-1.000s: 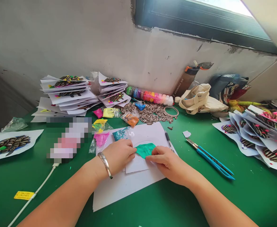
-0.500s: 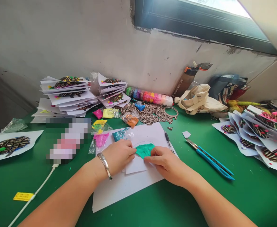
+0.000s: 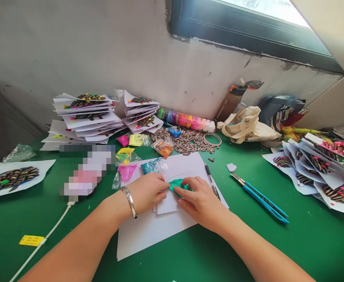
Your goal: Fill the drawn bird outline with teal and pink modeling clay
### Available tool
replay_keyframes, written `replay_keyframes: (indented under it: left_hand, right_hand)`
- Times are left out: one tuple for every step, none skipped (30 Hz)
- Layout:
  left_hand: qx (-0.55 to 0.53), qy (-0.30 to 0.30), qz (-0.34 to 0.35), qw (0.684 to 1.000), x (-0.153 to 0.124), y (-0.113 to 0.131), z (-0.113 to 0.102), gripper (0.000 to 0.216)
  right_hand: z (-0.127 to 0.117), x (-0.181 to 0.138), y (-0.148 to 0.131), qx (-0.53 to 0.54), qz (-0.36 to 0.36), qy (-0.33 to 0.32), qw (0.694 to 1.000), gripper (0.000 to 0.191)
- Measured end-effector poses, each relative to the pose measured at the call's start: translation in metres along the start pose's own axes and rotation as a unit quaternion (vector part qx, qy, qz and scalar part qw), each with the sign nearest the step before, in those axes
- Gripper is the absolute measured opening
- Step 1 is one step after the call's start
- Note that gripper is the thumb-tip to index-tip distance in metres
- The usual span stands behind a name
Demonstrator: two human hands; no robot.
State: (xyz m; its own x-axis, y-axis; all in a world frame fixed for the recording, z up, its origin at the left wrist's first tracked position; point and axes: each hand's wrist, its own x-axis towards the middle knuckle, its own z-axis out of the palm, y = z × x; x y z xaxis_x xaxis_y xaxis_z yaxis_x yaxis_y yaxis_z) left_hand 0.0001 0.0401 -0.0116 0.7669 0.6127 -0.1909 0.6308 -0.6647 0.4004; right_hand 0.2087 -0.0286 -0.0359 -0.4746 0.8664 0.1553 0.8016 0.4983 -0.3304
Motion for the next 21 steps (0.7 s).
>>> replay_keyframes:
  left_hand:
    - [-0.004, -0.002, -0.001, 1.0, -0.0004, 0.0001, -0.0006, 0.021]
    - [-0.01, -0.003, -0.001, 1.0, -0.0008, 0.0003, -0.0012, 0.021]
    - [-0.015, -0.002, 0.0, 1.0, -0.0011, 0.0005, -0.0016, 0.021]
    - [-0.019, 0.0, 0.002, 1.0, -0.0012, 0.0006, -0.0017, 0.021]
    - [-0.021, 0.004, 0.005, 1.0, -0.0012, 0.0005, -0.0014, 0.021]
    - [-0.02, 0.008, 0.007, 1.0, -0.001, 0.0003, -0.0007, 0.021]
    - [-0.016, 0.012, 0.009, 1.0, -0.0007, 0.0, 0.0005, 0.021]
    - [-0.01, 0.017, 0.011, 1.0, -0.0004, -0.0004, 0.0019, 0.022]
    - [-0.003, 0.021, 0.014, 1.0, -0.0002, -0.0009, 0.0034, 0.022]
    - [0.003, 0.025, 0.018, 1.0, -0.0001, -0.0013, 0.0049, 0.023]
    - [0.009, 0.029, 0.021, 0.999, -0.0001, -0.0017, 0.0061, 0.023]
    - [0.012, 0.032, 0.025, 0.999, -0.0003, -0.0018, 0.0069, 0.023]
    - [0.014, 0.034, 0.029, 0.999, -0.0005, -0.0018, 0.0074, 0.023]
    - [0.016, 0.034, 0.03, 0.999, -0.0008, -0.0016, 0.0074, 0.023]
    - [0.016, 0.034, 0.03, 0.999, -0.001, -0.0012, 0.0071, 0.023]
    - [0.015, 0.033, 0.029, 0.999, -0.0011, -0.0008, 0.0066, 0.023]
    - [0.014, 0.032, 0.028, 0.999, -0.0011, -0.0003, 0.006, 0.023]
    - [0.013, 0.03, 0.026, 0.999, -0.0009, 0.0001, 0.0054, 0.023]
    - [0.012, 0.028, 0.023, 0.999, -0.0006, 0.0004, 0.0049, 0.023]
    - [0.013, 0.026, 0.021, 0.999, -0.0002, 0.0005, 0.0047, 0.023]
    - [0.016, 0.025, 0.02, 0.999, 0.0002, 0.0004, 0.0046, 0.023]
  right_hand:
    - [0.0003, -0.0009, 0.0006, -0.009, -0.004, -0.002, 1.0, 0.032]
    - [0.0004, -0.0018, 0.0012, -0.017, -0.007, -0.004, 1.0, 0.032]
    - [0.0002, -0.0026, 0.0017, -0.026, -0.011, -0.005, 1.0, 0.032]
    - [-0.0002, -0.0033, 0.002, -0.034, -0.016, -0.006, 0.999, 0.032]
    - [-0.0009, -0.0036, 0.0019, -0.043, -0.021, -0.006, 0.999, 0.032]
    - [-0.0017, -0.0037, 0.0014, -0.052, -0.025, -0.005, 0.998, 0.032]
    - [-0.0027, -0.0035, 0.0007, -0.061, -0.03, -0.004, 0.998, 0.031]
    - [-0.0036, -0.0031, -0.0002, -0.069, -0.035, -0.002, 0.997, 0.031]
    - [-0.0044, -0.0027, -0.0013, -0.077, -0.039, 0.0, 0.996, 0.03]
    - [-0.0049, -0.0025, -0.0023, -0.084, -0.042, 0.002, 0.996, 0.029]
    - [-0.0052, -0.0024, -0.0032, -0.089, -0.045, 0.004, 0.995, 0.029]
    - [-0.0051, -0.0026, -0.0039, -0.092, -0.047, 0.007, 0.995, 0.028]
    - [-0.0048, -0.0031, -0.0042, -0.093, -0.048, 0.009, 0.994, 0.028]
    - [-0.0042, -0.0038, -0.0042, -0.09, -0.047, 0.011, 0.995, 0.028]
    - [-0.0035, -0.0048, -0.0037, -0.083, -0.046, 0.013, 0.995, 0.028]
    - [-0.0028, -0.0059, -0.003, -0.075, -0.043, 0.016, 0.996, 0.029]
    - [-0.0021, -0.0069, -0.002, -0.066, -0.041, 0.019, 0.997, 0.029]
    - [-0.0016, -0.0077, -0.001, -0.058, -0.037, 0.022, 0.997, 0.03]
    - [-0.0013, -0.0083, 0.0, -0.053, -0.033, 0.026, 0.998, 0.03]
    - [-0.0012, -0.0086, 0.0008, -0.05, -0.03, 0.029, 0.998, 0.03]
    - [-0.0013, -0.0086, 0.0013, -0.049, -0.029, 0.03, 0.998, 0.03]
